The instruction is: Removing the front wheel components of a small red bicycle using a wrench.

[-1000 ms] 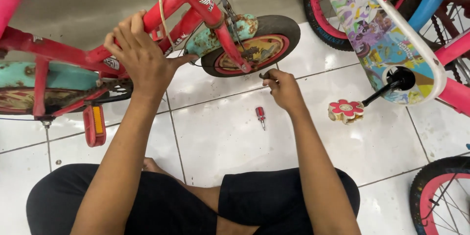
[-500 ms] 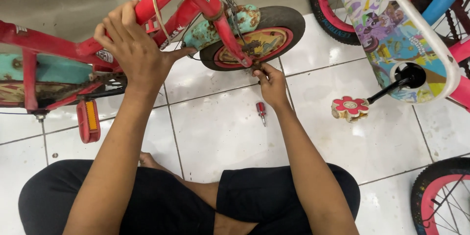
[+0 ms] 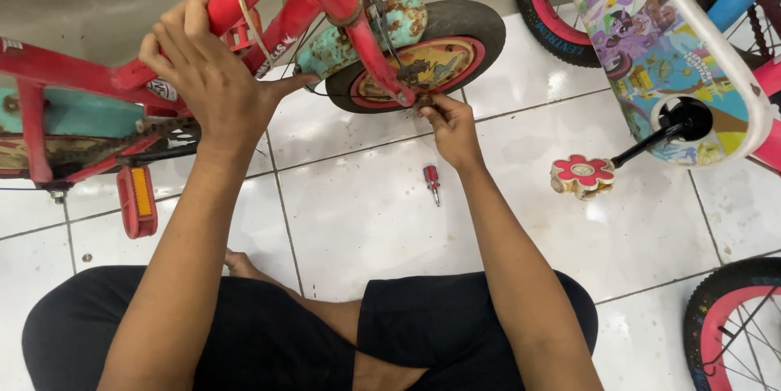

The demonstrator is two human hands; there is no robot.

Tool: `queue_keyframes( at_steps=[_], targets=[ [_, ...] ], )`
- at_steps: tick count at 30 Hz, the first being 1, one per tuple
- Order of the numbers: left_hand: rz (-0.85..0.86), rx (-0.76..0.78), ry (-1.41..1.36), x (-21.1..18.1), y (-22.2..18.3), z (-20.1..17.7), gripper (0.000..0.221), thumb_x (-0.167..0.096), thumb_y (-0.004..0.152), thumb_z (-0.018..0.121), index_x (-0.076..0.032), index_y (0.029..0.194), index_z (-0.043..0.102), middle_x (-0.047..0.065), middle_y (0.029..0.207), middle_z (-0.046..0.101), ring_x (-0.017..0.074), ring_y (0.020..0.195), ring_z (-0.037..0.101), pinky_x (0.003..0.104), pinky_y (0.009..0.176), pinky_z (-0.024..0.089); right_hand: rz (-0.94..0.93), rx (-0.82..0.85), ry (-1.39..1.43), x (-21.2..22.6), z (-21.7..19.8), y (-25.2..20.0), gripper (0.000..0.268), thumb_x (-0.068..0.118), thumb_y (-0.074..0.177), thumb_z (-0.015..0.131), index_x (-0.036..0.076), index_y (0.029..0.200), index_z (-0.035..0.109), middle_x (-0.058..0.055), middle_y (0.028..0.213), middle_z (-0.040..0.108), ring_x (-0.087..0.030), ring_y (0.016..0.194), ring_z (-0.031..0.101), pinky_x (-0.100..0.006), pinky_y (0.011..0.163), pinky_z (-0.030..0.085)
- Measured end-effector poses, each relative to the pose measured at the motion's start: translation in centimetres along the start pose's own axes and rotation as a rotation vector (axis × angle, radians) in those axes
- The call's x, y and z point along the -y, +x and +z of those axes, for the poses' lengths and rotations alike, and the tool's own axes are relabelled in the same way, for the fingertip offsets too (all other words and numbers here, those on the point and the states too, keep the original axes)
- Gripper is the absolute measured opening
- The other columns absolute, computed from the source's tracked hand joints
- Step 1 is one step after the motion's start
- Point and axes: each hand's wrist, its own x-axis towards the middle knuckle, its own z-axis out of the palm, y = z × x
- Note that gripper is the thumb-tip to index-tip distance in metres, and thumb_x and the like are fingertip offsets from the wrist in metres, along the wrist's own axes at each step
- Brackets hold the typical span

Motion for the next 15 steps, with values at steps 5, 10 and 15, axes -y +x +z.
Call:
queue_keyframes(
  at_steps=[5,10,15],
  targets=[
    [-0.007,-0.009,-0.018,0.3,-0.2,0.4,0.128,-0.096,0.065,0.098,-0.010,0.135,0.034,0.012,0.116,0.049,0.0283,0.105,0.045,0.050,0.092,0.026,-0.175,-0.007,-0.143,0.0,-0.4,0.5,0.011,-0.011,0.091,0.060,-0.004,0.095,0.067,-0.009,0.086,0.069,-0.016,0.074,0.058,-0.028,0.069,0.048],
    [-0.011,-0.003,-0.033,0.4,-0.3,0.4,0.127,-0.090,0.068,0.106,-0.012,0.137,0.033,0.011,0.118,0.050,0.0278,0.105,0.045,0.050,0.093,0.026,-0.235,0.022,-0.335,1.3,-1.6,0.2,0.036,-0.021,0.082,0.053,-0.004,0.110,0.067,-0.011,0.094,0.067,-0.018,0.078,0.060,-0.030,0.072,0.051],
    [0.000,-0.021,-0.035,0.4,-0.2,0.5,0.128,-0.093,0.067,0.102,-0.011,0.137,0.033,0.012,0.119,0.049,0.0288,0.106,0.045,0.051,0.092,0.027,-0.399,-0.009,-0.532,2.6,-2.8,0.5,0.020,-0.011,0.081,0.064,-0.004,0.099,0.071,-0.010,0.085,0.070,-0.025,0.077,0.058,-0.036,0.079,0.049]
  ],
)
